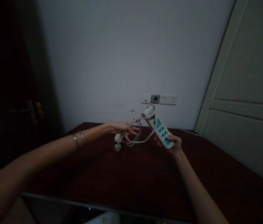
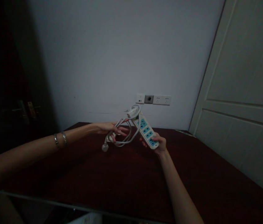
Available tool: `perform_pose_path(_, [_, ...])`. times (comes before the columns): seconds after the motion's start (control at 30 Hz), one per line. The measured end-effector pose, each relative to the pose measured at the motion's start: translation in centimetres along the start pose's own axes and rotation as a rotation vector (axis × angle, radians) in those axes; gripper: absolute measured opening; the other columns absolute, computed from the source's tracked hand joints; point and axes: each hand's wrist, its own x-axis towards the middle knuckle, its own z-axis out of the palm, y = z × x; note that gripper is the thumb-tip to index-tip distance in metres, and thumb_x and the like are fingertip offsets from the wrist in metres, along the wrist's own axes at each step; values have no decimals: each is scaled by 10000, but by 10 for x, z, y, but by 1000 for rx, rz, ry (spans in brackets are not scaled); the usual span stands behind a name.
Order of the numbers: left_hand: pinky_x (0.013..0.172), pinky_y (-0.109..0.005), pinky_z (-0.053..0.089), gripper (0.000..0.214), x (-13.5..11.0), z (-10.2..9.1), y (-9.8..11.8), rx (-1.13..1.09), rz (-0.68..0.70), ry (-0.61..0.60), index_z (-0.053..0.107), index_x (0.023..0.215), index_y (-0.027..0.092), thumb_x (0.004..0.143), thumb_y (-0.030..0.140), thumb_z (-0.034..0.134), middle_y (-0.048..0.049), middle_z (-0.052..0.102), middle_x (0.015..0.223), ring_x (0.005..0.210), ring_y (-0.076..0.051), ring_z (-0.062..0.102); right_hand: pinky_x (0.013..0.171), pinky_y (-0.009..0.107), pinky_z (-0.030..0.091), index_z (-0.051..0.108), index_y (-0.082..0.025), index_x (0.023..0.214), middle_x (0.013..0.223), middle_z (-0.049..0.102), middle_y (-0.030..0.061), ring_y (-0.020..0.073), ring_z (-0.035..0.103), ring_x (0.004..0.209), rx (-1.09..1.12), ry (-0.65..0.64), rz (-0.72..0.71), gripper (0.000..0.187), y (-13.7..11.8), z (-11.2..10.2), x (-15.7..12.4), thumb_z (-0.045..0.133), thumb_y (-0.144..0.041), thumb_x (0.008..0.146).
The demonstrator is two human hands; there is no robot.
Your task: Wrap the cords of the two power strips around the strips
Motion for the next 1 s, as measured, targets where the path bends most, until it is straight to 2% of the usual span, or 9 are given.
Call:
perform_pose_path(0.2, [543, -273, 546, 1108, -5, 30, -12, 43, -156, -415, -28, 1423, 421, 568, -11, 529, -92, 408, 1405, 1137, -283, 546, 431, 302, 466, 634, -128, 801, 655, 664, 102, 212, 598, 531, 44, 150, -57, 294, -3, 5, 1, 524, -223, 545])
perform_pose_path(0.3, [569, -302, 547, 1127, -4, 45, -15, 43, -127, -452, -66, 1417, 421, 572, -1, 547, -73, 465, 1350, 1110, -266, 562, 464, 297, 495, 650, -129, 830, 698, 683, 98, 204, 614, 561, 40, 199, -91, 288, -4, 9, 1, 542, -217, 579])
perform_pose_path(0.37, [545, -276, 528, 1050, -1, 51, -15, 57, -106, -432, 15, 1438, 369, 623, 53, 596, -70, 597, 1171, 962, -231, 626, 481, 297, 505, 650, -129, 841, 722, 690, 95, 202, 621, 570, 15, 208, -107, 277, -4, 13, 1, 563, -219, 594])
perform_pose_path(0.43, [465, -221, 471, 813, 0, 55, -13, 112, -85, -373, 279, 1403, 275, 686, 168, 646, -57, 667, 907, 722, -173, 635, 480, 300, 504, 645, -127, 828, 728, 690, 97, 203, 622, 562, -22, 215, -107, 262, -3, 14, 2, 581, -227, 594])
perform_pose_path(0.53, [335, -172, 295, 346, -2, 53, -5, 247, -62, -211, 637, 1008, 157, 732, 364, 666, -1, 571, 558, 409, -80, 456, 469, 310, 498, 633, -129, 802, 725, 686, 93, 214, 625, 559, -99, 251, -98, 257, -1, 10, 5, 594, -254, 581])
perform_pose_path(0.63, [319, -182, 191, 331, -8, 42, 11, 360, -42, -63, 623, 687, 140, 746, 465, 644, 47, 411, 375, 307, -48, 305, 472, 314, 495, 633, -143, 785, 684, 679, 59, 217, 624, 546, -226, 336, -80, 263, 4, -3, 10, 610, -286, 566])
perform_pose_path(0.77, [343, -207, 164, 389, -17, 13, 35, 313, 67, 130, 513, 540, 158, 781, 442, 621, 51, 341, 314, 290, -42, 252, 435, 269, 456, 657, -152, 729, 569, 646, 7, 191, 602, 488, -340, 363, -4, 224, 7, -25, 15, 666, -255, 530])
perform_pose_path(0.87, [363, -210, 114, 363, -25, -15, 52, 257, 158, 299, 498, 562, 162, 840, 386, 567, 65, 291, 308, 289, -36, 218, 420, 257, 450, 687, -135, 741, 576, 661, 14, 188, 604, 465, -392, 261, 107, 248, 6, -36, 11, 665, -226, 511])
perform_pose_path(1.0, [378, -197, 125, 341, -35, -56, 67, 183, 244, 590, 454, 577, 162, 876, 311, 524, 73, 279, 330, 304, -29, 217, 414, 256, 467, 699, -107, 797, 649, 694, 62, 204, 629, 488, -386, -15, 320, 330, 4, -45, -1, 614, -216, 498])
